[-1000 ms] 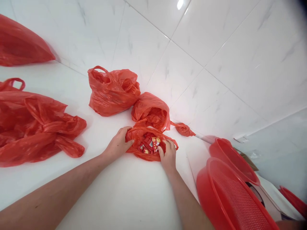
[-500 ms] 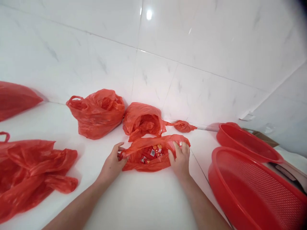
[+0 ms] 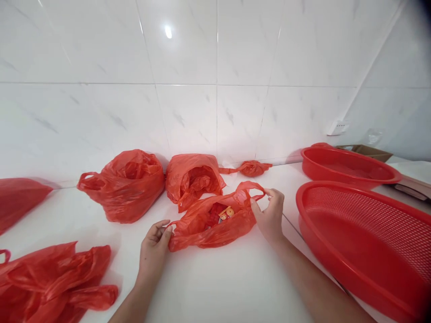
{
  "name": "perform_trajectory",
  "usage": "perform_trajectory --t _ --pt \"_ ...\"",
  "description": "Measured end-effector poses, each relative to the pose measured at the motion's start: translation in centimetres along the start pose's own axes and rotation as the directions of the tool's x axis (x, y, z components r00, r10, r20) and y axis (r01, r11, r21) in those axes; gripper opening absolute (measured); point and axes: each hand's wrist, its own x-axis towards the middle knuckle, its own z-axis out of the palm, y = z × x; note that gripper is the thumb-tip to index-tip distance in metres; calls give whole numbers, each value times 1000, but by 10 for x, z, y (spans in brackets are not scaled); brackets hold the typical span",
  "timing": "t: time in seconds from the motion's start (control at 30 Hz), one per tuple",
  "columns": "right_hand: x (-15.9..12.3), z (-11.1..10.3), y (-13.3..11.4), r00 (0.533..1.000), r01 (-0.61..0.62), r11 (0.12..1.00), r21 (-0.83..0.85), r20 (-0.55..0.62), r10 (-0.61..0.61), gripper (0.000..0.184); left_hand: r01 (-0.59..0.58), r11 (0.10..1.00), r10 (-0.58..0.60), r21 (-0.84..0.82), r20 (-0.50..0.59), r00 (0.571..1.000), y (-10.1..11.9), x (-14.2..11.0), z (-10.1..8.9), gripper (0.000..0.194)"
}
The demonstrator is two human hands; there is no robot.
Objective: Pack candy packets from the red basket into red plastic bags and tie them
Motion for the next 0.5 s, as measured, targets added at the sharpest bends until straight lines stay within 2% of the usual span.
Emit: perform_trajectory --t 0.07,0.13,0.17,0.23,0.37,0.43,0.5 --pt "-1 3 4 977 -210 976 62 34 208 59 37 999 -37 -8 22 999 5 0 1 39" --pt "-2 6 6 908 -401 905 142 191 372 51 53 997 -50 -59 43 998 12 3 2 40" --pt "-1 7 4 869 -465 867 182 280 408 42 54 992 -50 -111 46 998 17 6 3 41" --pt "4 8 -3 820 -534 806 255 388 420 31 54 968 -48 -246 31 998 31 14 5 41" --pt "28 4 -30 793 -589 709 388 446 415 20 4 915 -23 -403 -44 999 75 32 7 34" --pt "44 -1 -43 785 -612 619 491 474 400 16 -81 914 58 -396 -71 996 102 36 8 31" --pt "60 -8 -52 798 -603 519 606 454 397 12 -214 910 196 -356 -86 977 128 35 8 31"
